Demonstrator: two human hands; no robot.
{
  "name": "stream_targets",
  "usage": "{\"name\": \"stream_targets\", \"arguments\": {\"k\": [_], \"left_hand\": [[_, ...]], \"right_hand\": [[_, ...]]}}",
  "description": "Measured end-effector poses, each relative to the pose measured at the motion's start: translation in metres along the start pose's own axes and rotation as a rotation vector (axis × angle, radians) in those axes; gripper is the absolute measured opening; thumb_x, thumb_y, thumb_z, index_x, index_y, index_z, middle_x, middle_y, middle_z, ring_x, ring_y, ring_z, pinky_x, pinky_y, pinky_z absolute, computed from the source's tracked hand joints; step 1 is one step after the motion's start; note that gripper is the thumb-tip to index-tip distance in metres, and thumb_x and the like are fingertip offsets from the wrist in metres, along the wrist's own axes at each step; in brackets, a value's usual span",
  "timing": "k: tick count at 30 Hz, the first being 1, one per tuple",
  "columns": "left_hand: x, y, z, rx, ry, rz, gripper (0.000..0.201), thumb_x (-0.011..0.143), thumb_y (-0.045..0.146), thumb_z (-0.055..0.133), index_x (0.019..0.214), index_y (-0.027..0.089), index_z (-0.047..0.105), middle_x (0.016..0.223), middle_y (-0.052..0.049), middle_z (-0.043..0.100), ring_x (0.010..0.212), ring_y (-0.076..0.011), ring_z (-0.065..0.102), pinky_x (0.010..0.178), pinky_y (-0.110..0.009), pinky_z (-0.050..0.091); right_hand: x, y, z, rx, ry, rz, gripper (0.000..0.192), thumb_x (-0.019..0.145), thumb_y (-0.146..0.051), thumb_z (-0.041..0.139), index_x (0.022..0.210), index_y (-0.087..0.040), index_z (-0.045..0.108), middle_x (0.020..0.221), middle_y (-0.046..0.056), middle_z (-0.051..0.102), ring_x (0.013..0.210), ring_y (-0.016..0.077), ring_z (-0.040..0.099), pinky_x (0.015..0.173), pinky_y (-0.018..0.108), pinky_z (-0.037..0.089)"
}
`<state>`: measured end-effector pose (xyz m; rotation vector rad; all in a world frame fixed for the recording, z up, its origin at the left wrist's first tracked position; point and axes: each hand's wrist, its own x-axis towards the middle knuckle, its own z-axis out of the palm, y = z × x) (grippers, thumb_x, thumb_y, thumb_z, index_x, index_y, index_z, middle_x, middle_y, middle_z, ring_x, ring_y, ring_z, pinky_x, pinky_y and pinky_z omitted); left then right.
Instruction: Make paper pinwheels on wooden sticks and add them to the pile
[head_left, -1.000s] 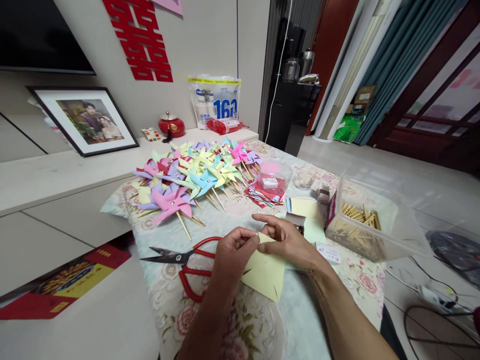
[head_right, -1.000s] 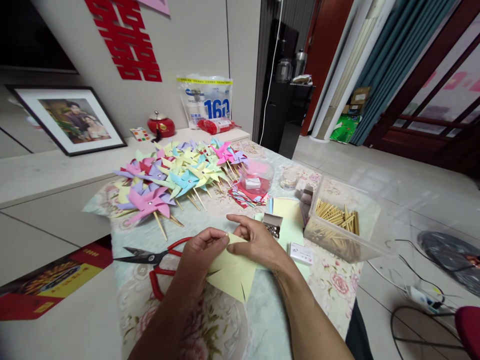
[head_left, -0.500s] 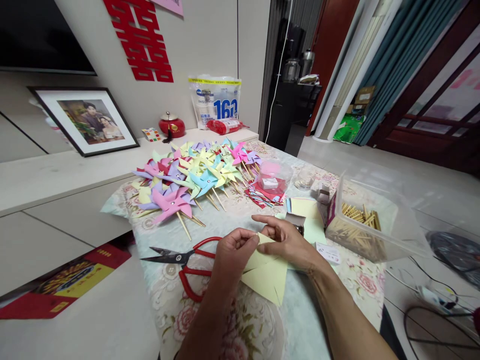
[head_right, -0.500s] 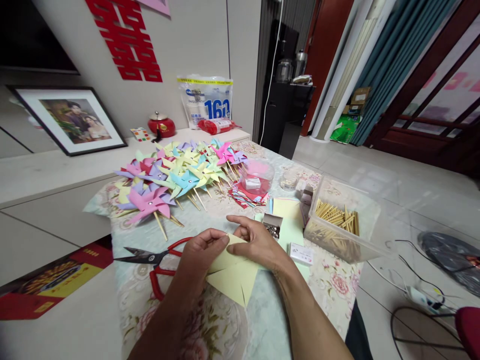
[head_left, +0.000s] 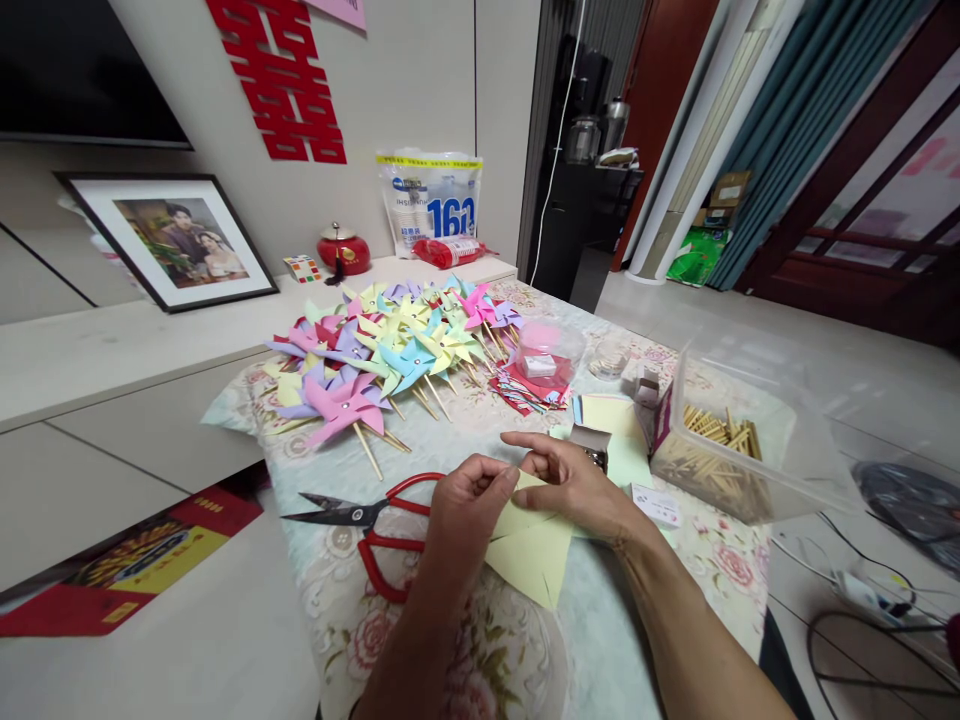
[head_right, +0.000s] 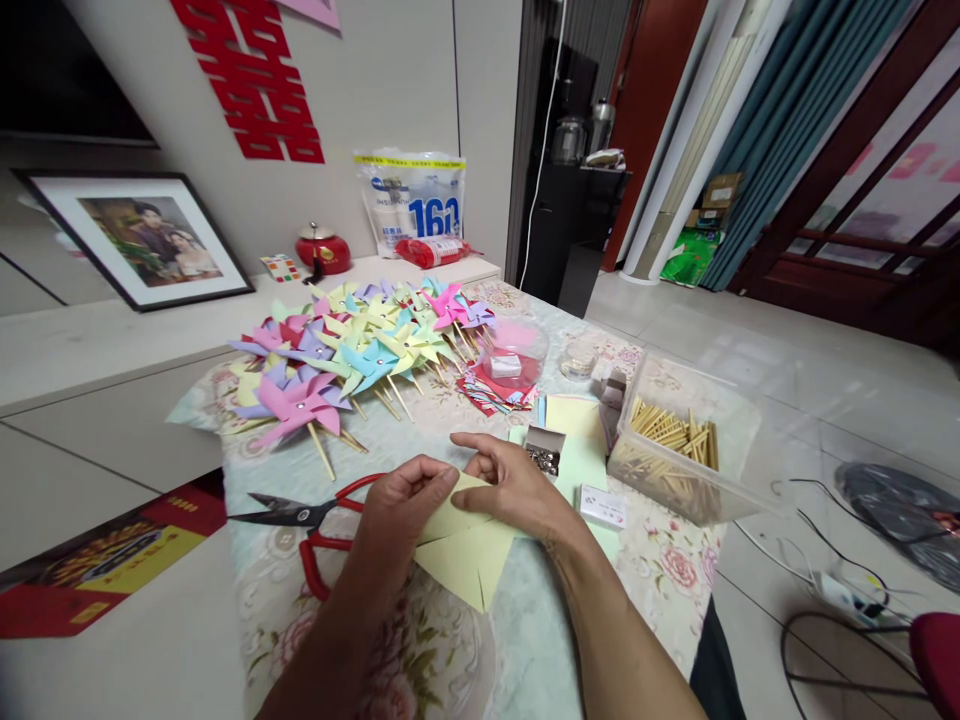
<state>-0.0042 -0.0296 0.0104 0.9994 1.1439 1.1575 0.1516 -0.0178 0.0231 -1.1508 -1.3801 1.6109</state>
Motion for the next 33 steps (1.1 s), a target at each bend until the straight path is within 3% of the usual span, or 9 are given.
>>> {"name": "stream_targets", "arguments": {"k": [6,11,16,20,24,30,33], "left_hand": [[-0.003,0.005,0.001,-0.067,-0.015,-0.110,0.033,0.067,0.048,0.077,0.074,0.016,0.072,0.054,0.000,0.063,0.047,-0.0126,0.052,0.047,-0.023,0.039],[-0.003,0.009,0.001,-0.112,-0.092,-0.139,0.058,0.082,0.067,0.053,0.080,0.013,0.075,0.056,-0.006,0.066,0.046,-0.0170,0.057,0.048,-0.027,0.044],[0.003,0.000,-0.001,0.057,-0.029,-0.028,0.036,0.073,0.052,0.070,0.067,0.017,0.068,0.052,0.001,0.060,0.047,-0.0131,0.051,0.047,-0.023,0.038],[0.003,-0.005,-0.001,0.125,0.036,0.043,0.026,0.073,0.042,0.070,0.067,0.017,0.067,0.053,0.002,0.059,0.049,-0.0116,0.049,0.048,-0.022,0.036],[0.003,-0.007,-0.004,0.188,0.060,0.109,0.027,0.074,0.042,0.071,0.067,0.017,0.067,0.055,0.002,0.058,0.051,-0.0115,0.049,0.049,-0.022,0.036],[0.005,-0.009,-0.006,0.099,0.015,0.000,0.034,0.072,0.049,0.073,0.076,0.016,0.072,0.057,0.000,0.064,0.051,-0.0139,0.053,0.049,-0.024,0.041],[0.004,-0.006,-0.003,0.102,0.104,0.071,0.042,0.076,0.054,0.069,0.092,0.016,0.076,0.075,-0.006,0.073,0.066,-0.0187,0.063,0.059,-0.027,0.047]], "right_hand": [[0.000,0.000,0.000,-0.003,0.045,-0.011,0.067,0.068,-0.017,0.074,0.133,-0.018,0.055,0.066,-0.008,0.051,0.056,0.0097,0.045,0.055,0.026,0.028],[0.000,0.001,-0.001,-0.019,0.067,0.012,0.068,0.067,-0.017,0.075,0.133,-0.019,0.056,0.069,-0.006,0.054,0.057,0.0104,0.047,0.054,0.026,0.028],[0.000,0.000,0.001,-0.005,0.057,0.019,0.069,0.067,-0.016,0.074,0.133,-0.016,0.056,0.066,-0.008,0.050,0.055,0.0091,0.043,0.053,0.026,0.025],[0.001,0.000,0.001,-0.004,0.030,0.017,0.066,0.066,-0.016,0.074,0.130,-0.015,0.057,0.064,-0.009,0.047,0.055,0.0088,0.041,0.054,0.026,0.026],[-0.001,-0.003,0.001,-0.009,-0.005,-0.011,0.062,0.069,-0.021,0.077,0.128,-0.017,0.059,0.067,-0.007,0.048,0.058,0.0095,0.043,0.056,0.026,0.027],[-0.003,-0.002,-0.003,-0.188,0.047,-0.024,0.064,0.069,-0.018,0.078,0.130,-0.021,0.061,0.072,-0.005,0.051,0.065,0.0122,0.048,0.058,0.026,0.033],[-0.001,0.003,-0.005,-0.213,0.111,-0.046,0.061,0.069,-0.017,0.076,0.128,-0.021,0.063,0.073,-0.004,0.056,0.064,0.0124,0.051,0.056,0.025,0.036]]}}
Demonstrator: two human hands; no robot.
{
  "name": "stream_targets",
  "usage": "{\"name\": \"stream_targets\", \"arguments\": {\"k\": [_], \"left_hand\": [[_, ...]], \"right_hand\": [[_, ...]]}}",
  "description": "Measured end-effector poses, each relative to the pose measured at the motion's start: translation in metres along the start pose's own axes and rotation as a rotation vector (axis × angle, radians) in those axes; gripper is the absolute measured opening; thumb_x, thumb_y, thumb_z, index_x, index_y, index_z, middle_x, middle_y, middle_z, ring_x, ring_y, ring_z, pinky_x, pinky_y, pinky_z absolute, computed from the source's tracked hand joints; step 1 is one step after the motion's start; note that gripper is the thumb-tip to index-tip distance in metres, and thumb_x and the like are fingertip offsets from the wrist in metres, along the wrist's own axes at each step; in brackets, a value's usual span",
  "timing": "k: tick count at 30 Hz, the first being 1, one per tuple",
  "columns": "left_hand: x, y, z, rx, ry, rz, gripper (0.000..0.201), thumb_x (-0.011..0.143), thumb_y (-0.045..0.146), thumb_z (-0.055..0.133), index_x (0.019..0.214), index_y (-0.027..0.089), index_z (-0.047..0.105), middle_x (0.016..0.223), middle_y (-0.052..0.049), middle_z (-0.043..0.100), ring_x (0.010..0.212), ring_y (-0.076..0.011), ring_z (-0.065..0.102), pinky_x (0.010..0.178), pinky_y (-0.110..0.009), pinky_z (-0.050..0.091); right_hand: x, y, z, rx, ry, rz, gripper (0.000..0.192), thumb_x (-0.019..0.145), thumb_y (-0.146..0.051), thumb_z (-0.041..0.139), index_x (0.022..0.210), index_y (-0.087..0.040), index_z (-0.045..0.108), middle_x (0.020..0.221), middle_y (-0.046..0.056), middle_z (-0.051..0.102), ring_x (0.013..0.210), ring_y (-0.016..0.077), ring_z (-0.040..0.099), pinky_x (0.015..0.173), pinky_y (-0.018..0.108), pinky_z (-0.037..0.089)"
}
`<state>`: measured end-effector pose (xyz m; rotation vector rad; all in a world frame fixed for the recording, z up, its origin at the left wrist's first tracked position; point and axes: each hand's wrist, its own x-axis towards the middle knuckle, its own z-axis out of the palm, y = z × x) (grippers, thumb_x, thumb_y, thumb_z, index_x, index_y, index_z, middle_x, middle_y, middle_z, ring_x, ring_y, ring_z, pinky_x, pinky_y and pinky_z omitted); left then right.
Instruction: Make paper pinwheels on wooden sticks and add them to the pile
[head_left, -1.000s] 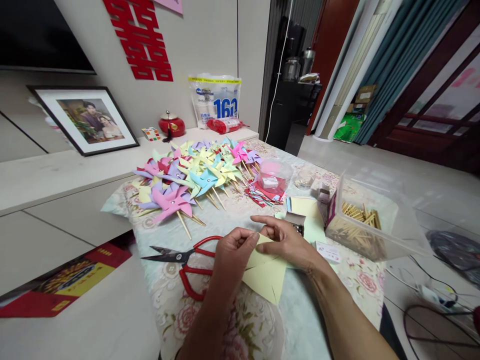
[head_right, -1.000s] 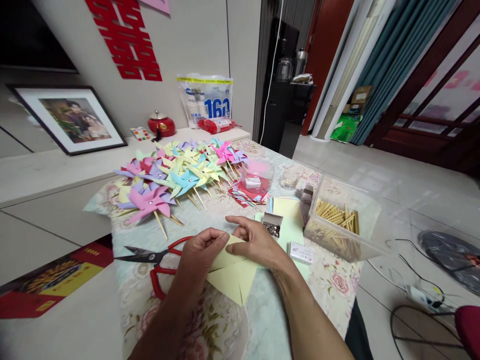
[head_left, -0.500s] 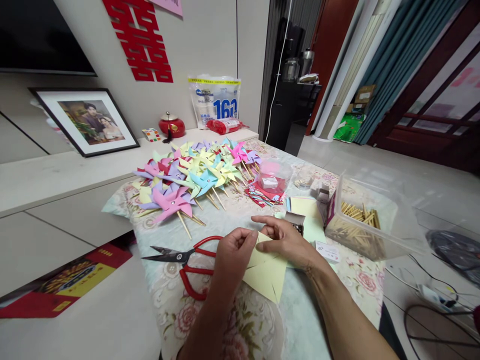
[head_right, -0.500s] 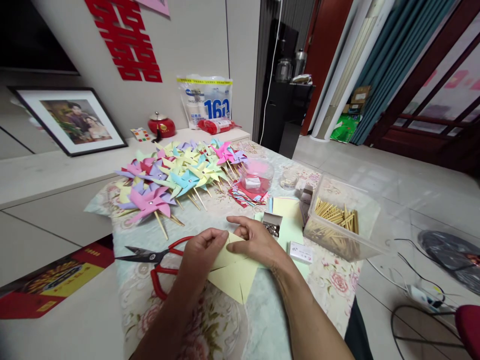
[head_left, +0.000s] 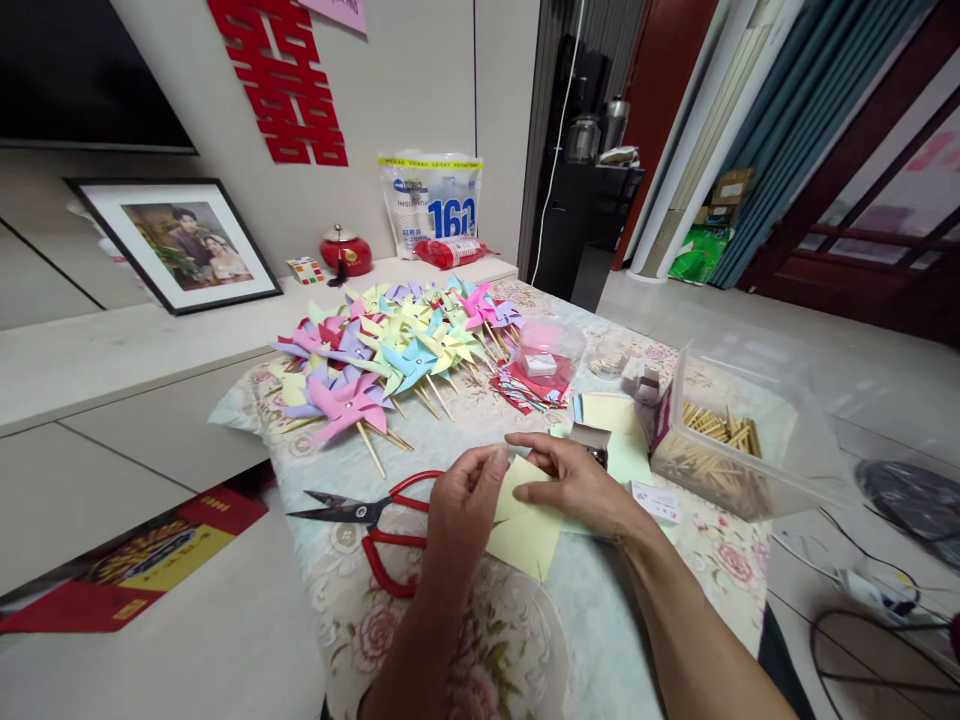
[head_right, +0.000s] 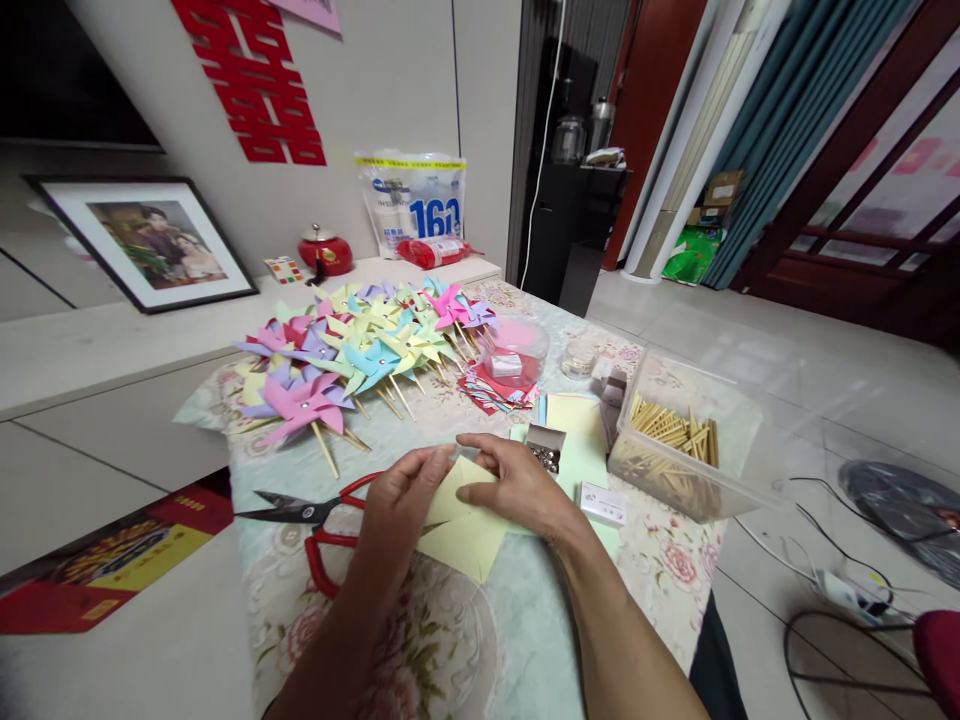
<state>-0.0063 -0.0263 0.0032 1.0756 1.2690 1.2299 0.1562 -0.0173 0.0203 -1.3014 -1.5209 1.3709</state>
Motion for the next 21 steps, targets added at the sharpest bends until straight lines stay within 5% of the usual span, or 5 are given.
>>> {"name": "stream_targets", "arguments": {"k": [6,11,15,21], "left_hand": [[0.002,0.005,0.000,-0.243,0.116,-0.081,0.063,0.084,0.064,0.053,0.116,0.013,0.069,0.111,-0.016,0.073,0.098,-0.0273,0.067,0.080,-0.036,0.051],[-0.002,0.008,0.005,-0.423,0.007,-0.123,0.061,0.078,0.062,0.063,0.108,0.009,0.069,0.095,-0.015,0.076,0.089,-0.0283,0.071,0.078,-0.037,0.053],[-0.007,0.009,0.012,-0.463,-0.114,-0.137,0.044,0.068,0.042,0.081,0.099,0.013,0.069,0.091,-0.011,0.077,0.086,-0.0263,0.072,0.077,-0.035,0.055],[-0.004,-0.001,0.015,-0.439,-0.057,-0.134,0.037,0.063,0.035,0.084,0.090,0.012,0.073,0.076,-0.007,0.077,0.065,-0.0220,0.071,0.064,-0.032,0.055]], "right_hand": [[0.003,0.002,0.002,0.397,0.158,-0.002,0.061,0.067,-0.025,0.081,0.124,-0.020,0.061,0.097,0.003,0.074,0.082,0.0190,0.068,0.072,0.030,0.052],[0.004,-0.003,0.003,0.576,0.288,-0.034,0.058,0.062,-0.027,0.086,0.115,-0.019,0.065,0.092,0.004,0.077,0.073,0.0173,0.070,0.068,0.028,0.053],[0.004,-0.005,0.004,0.642,0.298,-0.031,0.057,0.059,-0.027,0.088,0.110,-0.018,0.067,0.085,0.003,0.078,0.067,0.0161,0.069,0.063,0.025,0.053],[0.003,-0.006,0.006,0.636,0.206,-0.017,0.057,0.060,-0.028,0.088,0.112,-0.018,0.066,0.087,0.004,0.078,0.068,0.0164,0.070,0.067,0.027,0.053]]}}
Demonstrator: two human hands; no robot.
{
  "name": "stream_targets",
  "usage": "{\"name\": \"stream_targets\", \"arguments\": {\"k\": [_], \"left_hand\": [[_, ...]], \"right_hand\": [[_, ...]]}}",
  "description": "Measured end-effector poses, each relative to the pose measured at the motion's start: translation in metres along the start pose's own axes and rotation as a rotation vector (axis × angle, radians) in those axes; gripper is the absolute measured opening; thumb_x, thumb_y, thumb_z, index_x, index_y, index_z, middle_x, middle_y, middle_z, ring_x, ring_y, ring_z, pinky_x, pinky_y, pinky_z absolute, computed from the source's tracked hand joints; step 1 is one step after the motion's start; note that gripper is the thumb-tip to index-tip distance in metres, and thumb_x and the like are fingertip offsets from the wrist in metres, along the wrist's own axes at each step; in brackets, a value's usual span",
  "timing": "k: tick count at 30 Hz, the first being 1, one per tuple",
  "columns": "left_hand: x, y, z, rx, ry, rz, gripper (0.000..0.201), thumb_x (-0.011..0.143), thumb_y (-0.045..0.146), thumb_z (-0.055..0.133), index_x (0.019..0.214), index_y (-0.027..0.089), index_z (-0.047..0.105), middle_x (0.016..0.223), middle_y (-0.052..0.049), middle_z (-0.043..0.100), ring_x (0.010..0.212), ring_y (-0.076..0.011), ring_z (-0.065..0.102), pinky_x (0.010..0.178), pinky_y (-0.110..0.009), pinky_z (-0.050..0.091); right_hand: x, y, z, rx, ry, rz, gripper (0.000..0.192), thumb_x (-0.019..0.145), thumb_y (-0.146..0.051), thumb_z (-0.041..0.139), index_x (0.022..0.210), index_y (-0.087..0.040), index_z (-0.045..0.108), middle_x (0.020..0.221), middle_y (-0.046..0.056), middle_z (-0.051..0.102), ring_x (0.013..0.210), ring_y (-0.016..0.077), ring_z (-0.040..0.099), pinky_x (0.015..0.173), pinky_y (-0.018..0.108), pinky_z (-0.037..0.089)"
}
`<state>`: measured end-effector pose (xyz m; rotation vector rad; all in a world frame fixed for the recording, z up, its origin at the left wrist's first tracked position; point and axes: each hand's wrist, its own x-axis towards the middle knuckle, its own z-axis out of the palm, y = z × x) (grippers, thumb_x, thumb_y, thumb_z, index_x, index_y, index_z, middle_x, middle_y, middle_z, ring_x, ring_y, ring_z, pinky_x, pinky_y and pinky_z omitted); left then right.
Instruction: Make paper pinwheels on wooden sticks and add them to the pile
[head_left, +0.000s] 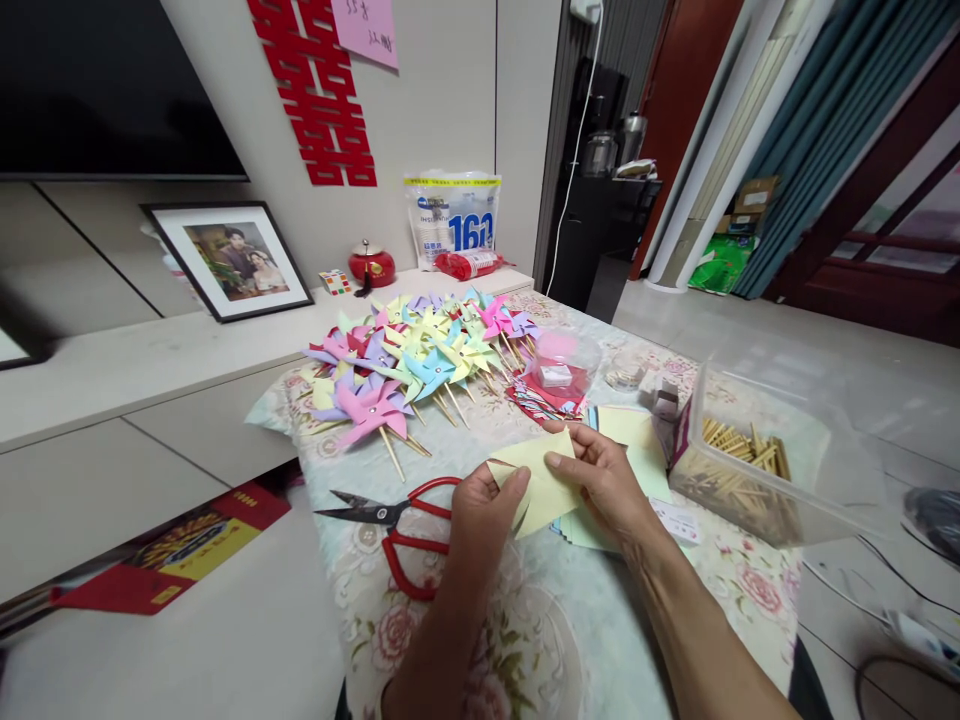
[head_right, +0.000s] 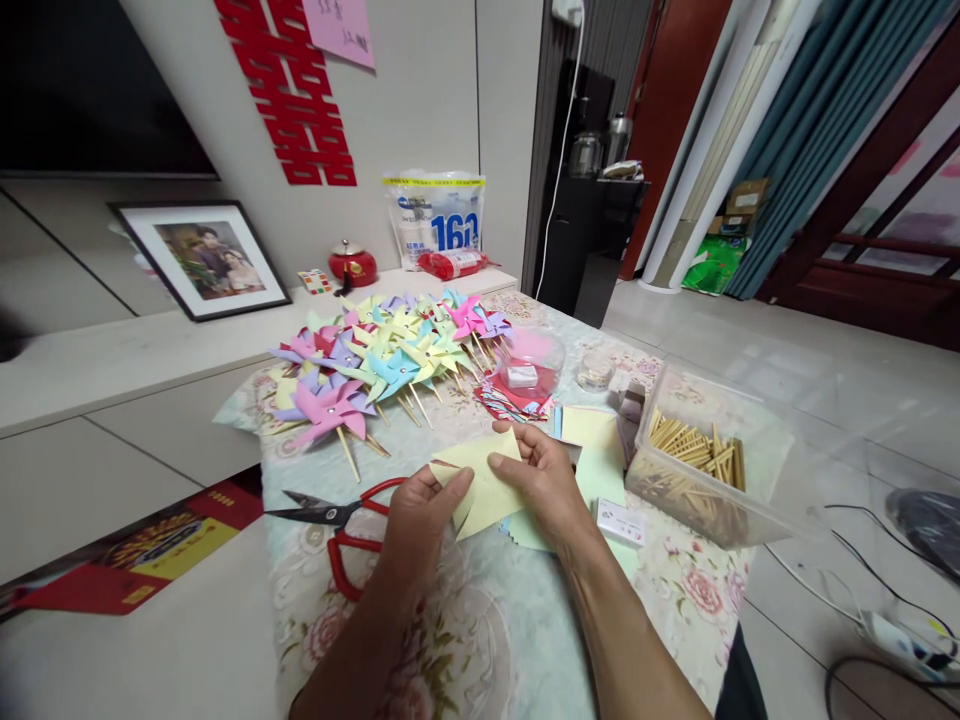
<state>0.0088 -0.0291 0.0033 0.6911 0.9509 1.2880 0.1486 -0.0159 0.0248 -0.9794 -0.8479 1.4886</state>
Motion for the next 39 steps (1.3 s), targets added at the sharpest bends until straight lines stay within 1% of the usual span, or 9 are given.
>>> {"name": "stream_targets", "arguments": {"k": [7,14,17,20,22,26,30,34,39], "left_hand": [[0.003,-0.002,-0.002,0.044,0.046,-0.005,0.032,0.061,0.035,0.083,0.084,0.013,0.074,0.070,-0.005,0.075,0.064,-0.0218,0.071,0.064,-0.032,0.055],[0.001,0.001,0.001,-0.084,-0.053,-0.070,0.044,0.062,0.039,0.084,0.096,0.013,0.073,0.080,-0.008,0.077,0.076,-0.0259,0.073,0.071,-0.036,0.057],[0.001,0.001,0.001,-0.073,-0.104,-0.062,0.044,0.064,0.037,0.084,0.098,0.012,0.072,0.083,-0.008,0.077,0.075,-0.0227,0.071,0.070,-0.032,0.056],[0.002,-0.001,-0.001,0.045,-0.082,-0.042,0.046,0.060,0.032,0.086,0.099,0.012,0.072,0.081,-0.006,0.076,0.069,-0.0177,0.068,0.061,-0.026,0.053],[0.003,-0.002,-0.003,0.077,-0.052,-0.055,0.045,0.057,0.030,0.088,0.095,0.011,0.073,0.080,-0.005,0.076,0.067,-0.0162,0.066,0.057,-0.024,0.052],[0.005,-0.001,-0.003,-0.042,-0.047,-0.107,0.045,0.056,0.028,0.088,0.096,0.013,0.073,0.083,-0.004,0.075,0.068,-0.0154,0.065,0.057,-0.024,0.052],[0.006,0.003,-0.004,-0.147,-0.079,-0.115,0.042,0.058,0.027,0.088,0.094,0.013,0.072,0.083,-0.004,0.075,0.064,-0.0128,0.062,0.053,-0.022,0.047],[0.008,0.002,-0.005,-0.184,-0.051,-0.102,0.040,0.057,0.025,0.089,0.089,0.012,0.070,0.079,-0.003,0.073,0.059,-0.0109,0.059,0.052,-0.022,0.044],[0.005,0.001,-0.003,-0.168,-0.088,-0.079,0.044,0.064,0.027,0.085,0.104,0.014,0.071,0.090,-0.004,0.075,0.065,-0.0119,0.061,0.054,-0.022,0.044]], "right_hand": [[0.001,0.002,-0.005,-0.132,-0.033,0.020,0.060,0.063,-0.026,0.087,0.118,-0.018,0.064,0.090,0.003,0.076,0.073,0.0165,0.069,0.066,0.026,0.052],[0.003,0.004,-0.003,-0.056,0.048,-0.037,0.059,0.060,-0.028,0.087,0.113,-0.018,0.063,0.081,0.001,0.076,0.063,0.0160,0.067,0.061,0.027,0.052],[0.005,0.007,-0.003,-0.008,0.099,-0.074,0.054,0.059,-0.027,0.088,0.107,-0.018,0.065,0.082,0.002,0.076,0.064,0.0172,0.068,0.061,0.028,0.053],[0.008,0.011,-0.002,0.048,0.132,-0.097,0.050,0.057,-0.027,0.089,0.101,-0.017,0.066,0.084,0.003,0.077,0.066,0.0185,0.069,0.060,0.028,0.054],[0.008,0.013,0.000,0.096,0.145,-0.106,0.050,0.056,-0.028,0.089,0.099,-0.017,0.067,0.083,0.003,0.078,0.067,0.0194,0.070,0.062,0.030,0.055],[0.007,0.012,0.006,0.165,0.107,-0.077,0.050,0.055,-0.029,0.090,0.098,-0.017,0.068,0.085,0.005,0.079,0.072,0.0230,0.072,0.070,0.036,0.058],[0.004,0.009,0.009,0.165,0.074,-0.054,0.048,0.053,-0.027,0.091,0.095,-0.017,0.070,0.087,0.005,0.079,0.077,0.0246,0.073,0.077,0.039,0.057],[0.004,0.008,0.010,0.141,0.085,-0.061,0.050,0.052,-0.023,0.090,0.098,-0.017,0.070,0.091,0.006,0.079,0.082,0.0250,0.072,0.081,0.039,0.056],[0.006,0.013,0.010,0.157,0.099,-0.115,0.049,0.055,-0.022,0.089,0.100,-0.018,0.069,0.097,0.006,0.078,0.086,0.0246,0.071,0.082,0.038,0.056]]}}
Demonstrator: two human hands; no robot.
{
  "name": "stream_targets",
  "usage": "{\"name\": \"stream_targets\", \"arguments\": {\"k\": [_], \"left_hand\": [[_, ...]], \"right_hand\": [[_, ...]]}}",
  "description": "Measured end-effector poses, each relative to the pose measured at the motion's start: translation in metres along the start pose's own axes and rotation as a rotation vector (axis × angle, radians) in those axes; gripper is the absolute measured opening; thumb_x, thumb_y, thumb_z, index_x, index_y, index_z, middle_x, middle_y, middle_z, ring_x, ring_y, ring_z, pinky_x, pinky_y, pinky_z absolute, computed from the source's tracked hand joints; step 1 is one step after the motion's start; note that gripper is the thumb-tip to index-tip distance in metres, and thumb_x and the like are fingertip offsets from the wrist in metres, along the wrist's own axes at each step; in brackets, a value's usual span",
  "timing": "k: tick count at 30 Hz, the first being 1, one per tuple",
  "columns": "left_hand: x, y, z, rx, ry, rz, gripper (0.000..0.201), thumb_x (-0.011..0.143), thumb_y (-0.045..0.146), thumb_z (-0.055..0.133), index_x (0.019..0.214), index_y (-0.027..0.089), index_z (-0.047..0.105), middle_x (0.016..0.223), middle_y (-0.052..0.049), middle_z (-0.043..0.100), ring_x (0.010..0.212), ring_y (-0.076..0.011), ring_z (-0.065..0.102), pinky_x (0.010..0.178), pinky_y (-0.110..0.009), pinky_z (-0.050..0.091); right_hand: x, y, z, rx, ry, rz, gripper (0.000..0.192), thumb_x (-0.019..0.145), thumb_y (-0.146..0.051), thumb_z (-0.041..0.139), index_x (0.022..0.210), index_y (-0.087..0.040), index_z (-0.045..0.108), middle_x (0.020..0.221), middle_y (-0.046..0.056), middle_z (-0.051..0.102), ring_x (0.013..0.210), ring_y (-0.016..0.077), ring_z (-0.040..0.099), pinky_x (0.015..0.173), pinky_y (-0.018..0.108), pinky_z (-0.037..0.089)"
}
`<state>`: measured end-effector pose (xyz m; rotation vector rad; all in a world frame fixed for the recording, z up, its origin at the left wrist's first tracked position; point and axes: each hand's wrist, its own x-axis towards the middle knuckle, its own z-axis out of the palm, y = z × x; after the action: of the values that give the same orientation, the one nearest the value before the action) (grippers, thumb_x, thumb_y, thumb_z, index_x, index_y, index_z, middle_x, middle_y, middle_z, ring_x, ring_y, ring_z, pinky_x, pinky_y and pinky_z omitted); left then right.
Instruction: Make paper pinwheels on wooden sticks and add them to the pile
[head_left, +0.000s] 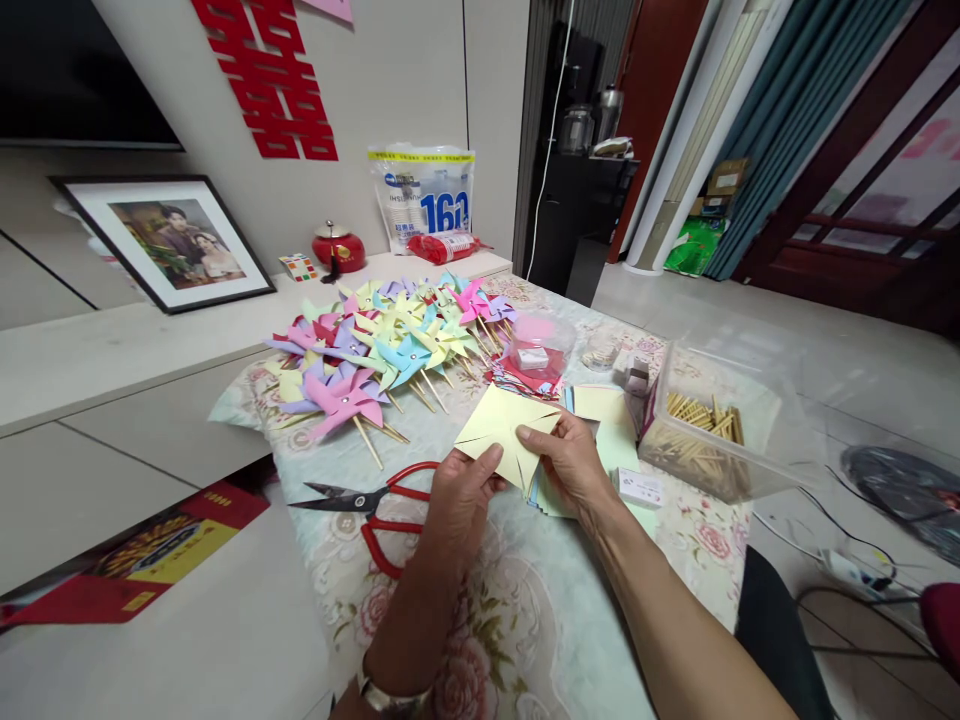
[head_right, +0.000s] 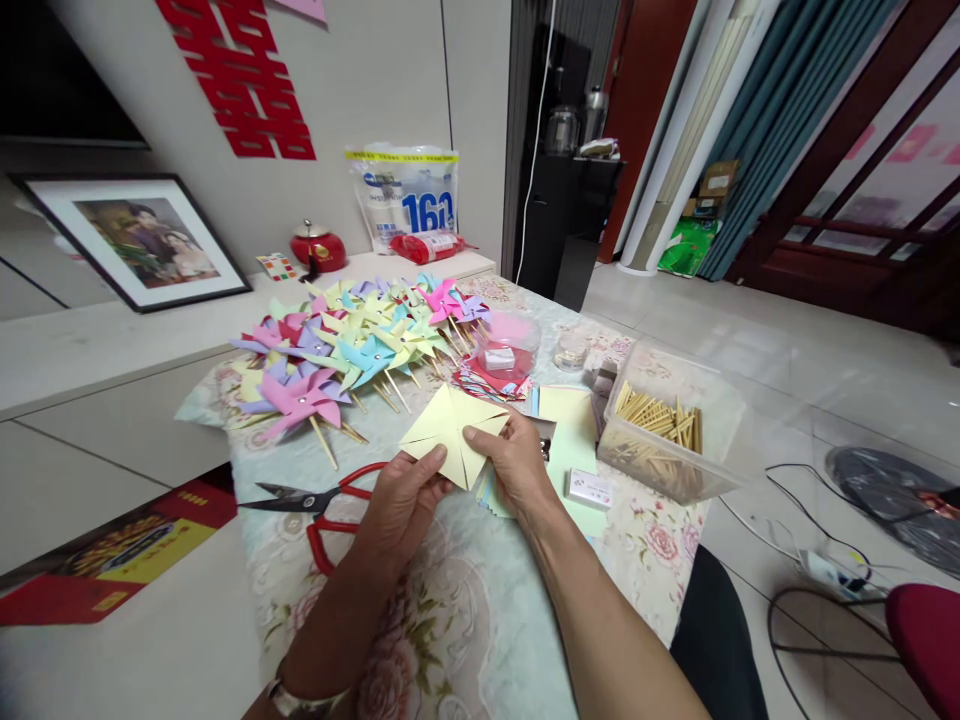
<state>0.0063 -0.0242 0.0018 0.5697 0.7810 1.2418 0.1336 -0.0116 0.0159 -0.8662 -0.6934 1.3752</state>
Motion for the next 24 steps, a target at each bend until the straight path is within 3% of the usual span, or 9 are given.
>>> {"name": "stream_targets", "arguments": {"k": [7,12,15,19,21,24], "left_hand": [[-0.002,0.001,0.006,0.039,-0.060,0.029,0.046,0.068,0.028,0.081,0.111,0.016,0.070,0.098,-0.008,0.077,0.076,-0.0193,0.067,0.060,-0.026,0.049],[0.001,0.000,0.004,0.032,-0.049,0.031,0.045,0.066,0.031,0.082,0.105,0.014,0.067,0.094,-0.008,0.075,0.074,-0.0175,0.066,0.062,-0.025,0.048],[0.004,-0.005,-0.002,0.125,0.106,0.077,0.045,0.063,0.033,0.084,0.098,0.014,0.062,0.083,-0.004,0.071,0.063,-0.0131,0.063,0.059,-0.025,0.048],[0.008,-0.012,-0.010,0.356,0.360,0.297,0.045,0.061,0.033,0.084,0.093,0.018,0.056,0.071,0.003,0.061,0.055,-0.0111,0.058,0.054,-0.023,0.046],[0.007,-0.014,-0.009,0.424,0.304,0.364,0.037,0.065,0.033,0.081,0.091,0.017,0.060,0.073,0.001,0.063,0.060,-0.0121,0.060,0.059,-0.024,0.048],[0.001,-0.014,-0.004,0.332,0.022,0.313,0.045,0.072,0.033,0.078,0.112,0.017,0.064,0.107,-0.011,0.071,0.094,-0.0202,0.068,0.082,-0.030,0.052]], "right_hand": [[-0.003,0.003,0.005,-0.029,-0.043,0.025,0.049,0.056,-0.026,0.088,0.100,-0.018,0.068,0.097,0.006,0.077,0.081,0.0235,0.070,0.069,0.033,0.055],[-0.003,0.007,0.005,-0.084,-0.029,0.016,0.046,0.054,-0.028,0.088,0.094,-0.019,0.068,0.088,0.004,0.076,0.078,0.0229,0.069,0.070,0.033,0.054],[-0.001,0.008,-0.003,-0.218,0.086,-0.190,0.034,0.062,-0.030,0.084,0.091,-0.021,0.068,0.086,0.001,0.074,0.079,0.0207,0.066,0.073,0.032,0.052],[0.000,0.002,-0.013,-0.685,0.247,-0.536,0.015,0.080,-0.029,0.071,0.093,-0.023,0.070,0.084,0.001,0.069,0.072,0.0192,0.060,0.070,0.032,0.048],[0.000,0.000,-0.015,-0.898,0.214,-0.715,0.013,0.085,-0.022,0.061,0.095,-0.024,0.070,0.087,0.003,0.068,0.078,0.0212,0.061,0.073,0.034,0.048],[-0.002,0.005,-0.012,-1.090,0.020,-0.873,0.030,0.085,-0.010,0.050,0.105,-0.023,0.067,0.094,0.007,0.068,0.090,0.0241,0.062,0.079,0.037,0.049]]}}
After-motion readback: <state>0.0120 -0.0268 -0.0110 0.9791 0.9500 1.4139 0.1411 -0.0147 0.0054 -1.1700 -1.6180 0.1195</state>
